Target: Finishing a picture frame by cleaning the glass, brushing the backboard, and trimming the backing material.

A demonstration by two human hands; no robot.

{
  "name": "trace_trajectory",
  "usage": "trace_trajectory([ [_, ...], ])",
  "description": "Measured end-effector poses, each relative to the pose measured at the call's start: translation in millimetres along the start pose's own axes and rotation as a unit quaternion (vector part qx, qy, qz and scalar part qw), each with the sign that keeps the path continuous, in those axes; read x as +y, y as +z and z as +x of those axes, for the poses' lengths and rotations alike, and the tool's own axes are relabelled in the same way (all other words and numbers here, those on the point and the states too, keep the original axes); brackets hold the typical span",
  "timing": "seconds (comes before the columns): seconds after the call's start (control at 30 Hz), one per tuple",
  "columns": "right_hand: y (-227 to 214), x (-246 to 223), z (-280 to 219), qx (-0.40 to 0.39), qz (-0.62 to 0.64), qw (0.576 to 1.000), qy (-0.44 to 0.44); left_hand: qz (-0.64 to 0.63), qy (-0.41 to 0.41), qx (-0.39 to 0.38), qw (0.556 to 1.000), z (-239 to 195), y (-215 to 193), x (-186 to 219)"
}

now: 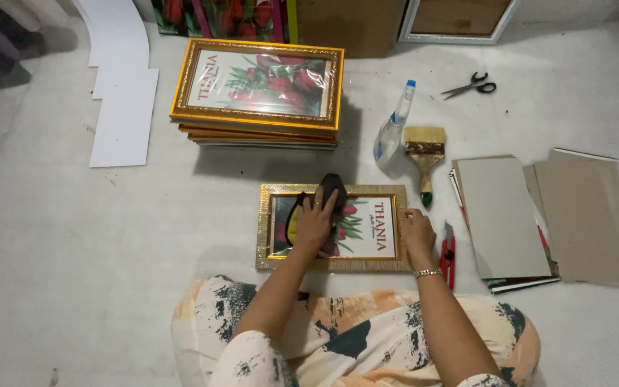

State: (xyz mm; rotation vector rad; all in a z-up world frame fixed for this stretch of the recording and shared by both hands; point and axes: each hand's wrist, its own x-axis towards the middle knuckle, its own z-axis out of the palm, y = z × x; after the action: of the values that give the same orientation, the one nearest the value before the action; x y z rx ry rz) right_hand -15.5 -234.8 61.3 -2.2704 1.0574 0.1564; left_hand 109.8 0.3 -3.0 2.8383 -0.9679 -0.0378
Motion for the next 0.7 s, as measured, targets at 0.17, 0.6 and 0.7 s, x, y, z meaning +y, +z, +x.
trace_trajectory([
  [0.17, 12, 12, 13, -0.009, -0.009, 1.0, 0.003, -0.014, 0.108, -0.034, 0.993, -77, -10, -11],
  [0.6, 9, 2, 8, -0.013, -0.01, 0.999, 0.03, 0.016, -0.086, 0.072, 0.994, 5, 10, -57],
  [0.7, 4, -2, 5, -0.02, -0.01, 0.999, 0.034, -0.013, -0.082, 0.034, 0.996, -3, -1, -50],
])
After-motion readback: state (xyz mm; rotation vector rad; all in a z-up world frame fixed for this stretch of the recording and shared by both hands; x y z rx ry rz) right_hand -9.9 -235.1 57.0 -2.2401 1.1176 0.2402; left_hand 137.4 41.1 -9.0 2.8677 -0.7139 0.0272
